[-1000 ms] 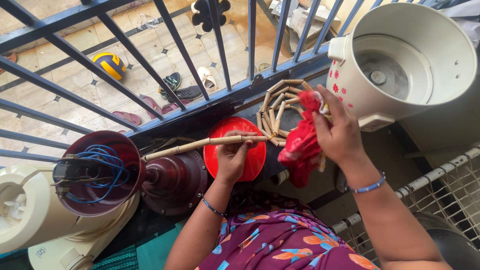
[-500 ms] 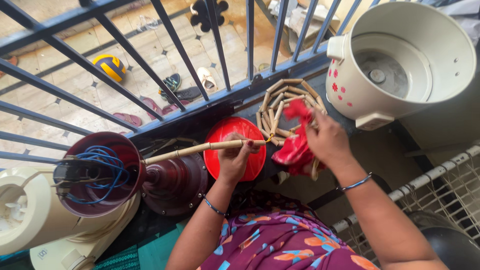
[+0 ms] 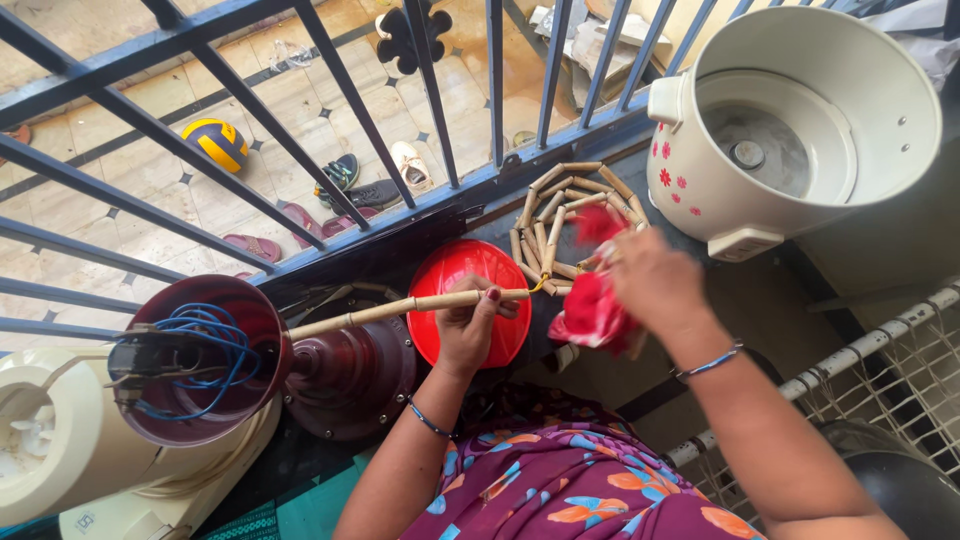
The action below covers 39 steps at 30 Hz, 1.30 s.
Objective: The person cleans a set of bamboo-like frame components using a red cloth, wiping along the surfaces of each piece while holding them by hand.
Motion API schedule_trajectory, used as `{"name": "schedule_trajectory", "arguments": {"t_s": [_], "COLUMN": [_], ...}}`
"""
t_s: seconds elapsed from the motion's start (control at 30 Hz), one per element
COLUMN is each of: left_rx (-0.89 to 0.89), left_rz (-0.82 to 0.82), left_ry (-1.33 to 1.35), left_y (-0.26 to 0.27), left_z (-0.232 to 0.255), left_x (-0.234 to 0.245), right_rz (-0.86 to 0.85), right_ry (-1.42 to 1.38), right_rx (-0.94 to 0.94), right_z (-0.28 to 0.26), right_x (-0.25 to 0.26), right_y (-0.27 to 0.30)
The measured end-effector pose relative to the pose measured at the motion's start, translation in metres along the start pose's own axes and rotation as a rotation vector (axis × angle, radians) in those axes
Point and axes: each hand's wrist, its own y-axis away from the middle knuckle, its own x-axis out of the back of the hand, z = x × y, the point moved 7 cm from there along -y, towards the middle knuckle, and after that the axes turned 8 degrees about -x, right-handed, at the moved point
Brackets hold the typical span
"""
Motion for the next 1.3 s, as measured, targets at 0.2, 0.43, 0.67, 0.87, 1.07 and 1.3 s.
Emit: {"name": "schedule_trajectory", "arguments": {"t_s": [0.2,0.43,0.67,0.87,1.07,1.3], "left_rx": [0.018,0.059,0.106,0.061,0.125,-0.056], "left_rz": [-0.049,-0.056,0.016,0.036,-0.040,-0.067], "left_ry": [0.090,0.173,0.191,0.138,0.069,-0.109], "left_y": [0.005,0.009,0.010,0.009,0.003,-0.001], "left_z": [-0.006,-0.010,-0.020,-0.022,-0.015,0.001], "left_x": [0.001,0.009,0.011,0.013,0.002,-0.003], "right_rz": [0.088,-0.057,-0.045,-0.008,0.011,-0.023], "right_ry": [-0.054,-0.159,-0.284,-0.341,-0.319,-0.446], "right_rx": [0.016,0.237,0.273,0.354,0.363,0.416], "right_z": [0.006,-0.055,-0.064,-0.086,-0.097,-0.107], "right_x": [0.015,-0.041,-0.033,0.009,0.033,0.029], "right_y": [-0.016,-0.005,-0.005,0.022,0.028,0.030]}}
